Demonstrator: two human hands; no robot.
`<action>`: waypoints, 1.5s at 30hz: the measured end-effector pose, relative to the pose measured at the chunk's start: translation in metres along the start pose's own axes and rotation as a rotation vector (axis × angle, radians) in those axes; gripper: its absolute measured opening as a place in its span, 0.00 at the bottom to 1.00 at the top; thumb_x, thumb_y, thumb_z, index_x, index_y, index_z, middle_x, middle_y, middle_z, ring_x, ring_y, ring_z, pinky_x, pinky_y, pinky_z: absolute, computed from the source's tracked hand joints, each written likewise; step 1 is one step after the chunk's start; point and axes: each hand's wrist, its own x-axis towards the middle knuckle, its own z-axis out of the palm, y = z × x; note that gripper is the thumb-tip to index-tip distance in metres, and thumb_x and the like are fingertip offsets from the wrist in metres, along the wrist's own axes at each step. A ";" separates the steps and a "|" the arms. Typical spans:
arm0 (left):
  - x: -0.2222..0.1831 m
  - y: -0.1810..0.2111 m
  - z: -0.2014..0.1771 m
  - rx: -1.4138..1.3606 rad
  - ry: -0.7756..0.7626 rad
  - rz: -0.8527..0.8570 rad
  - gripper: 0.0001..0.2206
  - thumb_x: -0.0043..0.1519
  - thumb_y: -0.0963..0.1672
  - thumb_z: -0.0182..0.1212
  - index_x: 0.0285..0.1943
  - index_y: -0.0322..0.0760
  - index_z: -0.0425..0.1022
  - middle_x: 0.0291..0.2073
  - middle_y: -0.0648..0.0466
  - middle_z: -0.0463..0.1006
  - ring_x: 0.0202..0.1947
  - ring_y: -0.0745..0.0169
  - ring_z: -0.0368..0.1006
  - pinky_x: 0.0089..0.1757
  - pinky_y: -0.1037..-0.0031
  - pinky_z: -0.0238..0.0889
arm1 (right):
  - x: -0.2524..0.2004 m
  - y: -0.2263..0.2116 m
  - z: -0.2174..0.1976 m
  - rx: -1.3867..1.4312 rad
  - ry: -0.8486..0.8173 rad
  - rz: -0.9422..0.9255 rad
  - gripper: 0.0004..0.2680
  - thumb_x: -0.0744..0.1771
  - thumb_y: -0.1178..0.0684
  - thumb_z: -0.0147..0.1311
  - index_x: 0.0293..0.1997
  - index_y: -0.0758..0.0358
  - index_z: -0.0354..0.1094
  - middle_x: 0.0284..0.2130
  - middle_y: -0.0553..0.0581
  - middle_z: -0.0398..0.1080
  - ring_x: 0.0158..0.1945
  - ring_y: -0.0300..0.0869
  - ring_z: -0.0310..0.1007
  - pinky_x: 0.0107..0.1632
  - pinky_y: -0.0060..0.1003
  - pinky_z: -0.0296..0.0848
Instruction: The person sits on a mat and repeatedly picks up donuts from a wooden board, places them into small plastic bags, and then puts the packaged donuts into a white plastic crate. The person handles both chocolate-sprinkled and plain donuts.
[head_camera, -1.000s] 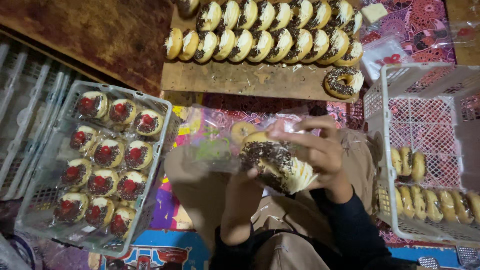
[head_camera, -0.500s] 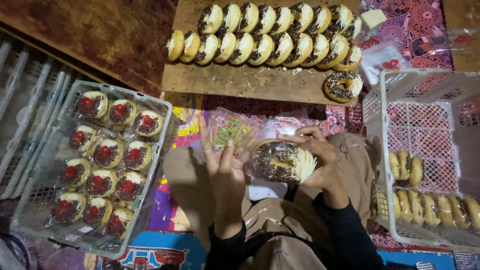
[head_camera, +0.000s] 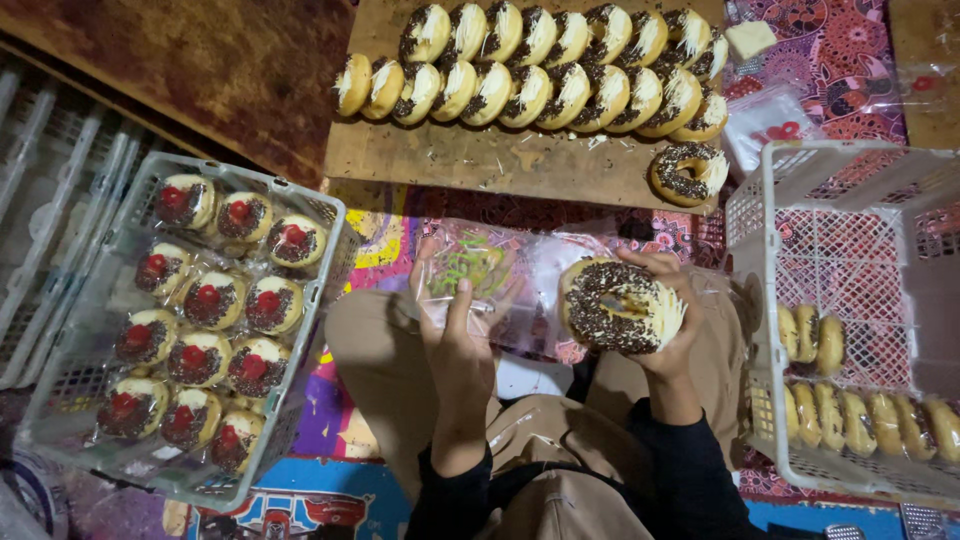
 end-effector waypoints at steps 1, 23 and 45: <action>0.000 -0.001 -0.001 0.026 -0.030 0.022 0.24 0.70 0.37 0.38 0.76 0.41 0.46 0.67 0.38 0.61 0.63 0.32 0.70 0.56 0.49 0.71 | 0.002 -0.002 0.001 -0.005 0.006 -0.001 0.21 0.60 0.39 0.71 0.46 0.60 0.64 0.59 0.65 0.73 0.60 0.46 0.67 0.66 0.45 0.60; -0.004 -0.061 -0.009 -0.312 -0.086 -0.255 0.24 0.68 0.42 0.54 0.73 0.33 0.58 0.64 0.45 0.68 0.63 0.49 0.68 0.58 0.56 0.68 | 0.037 -0.067 0.068 -0.714 -0.044 0.017 0.28 0.53 0.47 0.74 0.57 0.65 0.76 0.51 0.62 0.64 0.58 0.53 0.62 0.59 0.49 0.67; 0.007 -0.070 -0.084 0.773 -0.516 -0.339 0.12 0.68 0.42 0.56 0.44 0.22 0.81 0.27 0.52 0.78 0.28 0.71 0.68 0.31 0.76 0.63 | 0.069 -0.076 0.032 -0.318 -0.572 0.307 0.10 0.61 0.54 0.69 0.40 0.62 0.73 0.30 0.50 0.74 0.34 0.40 0.75 0.38 0.37 0.71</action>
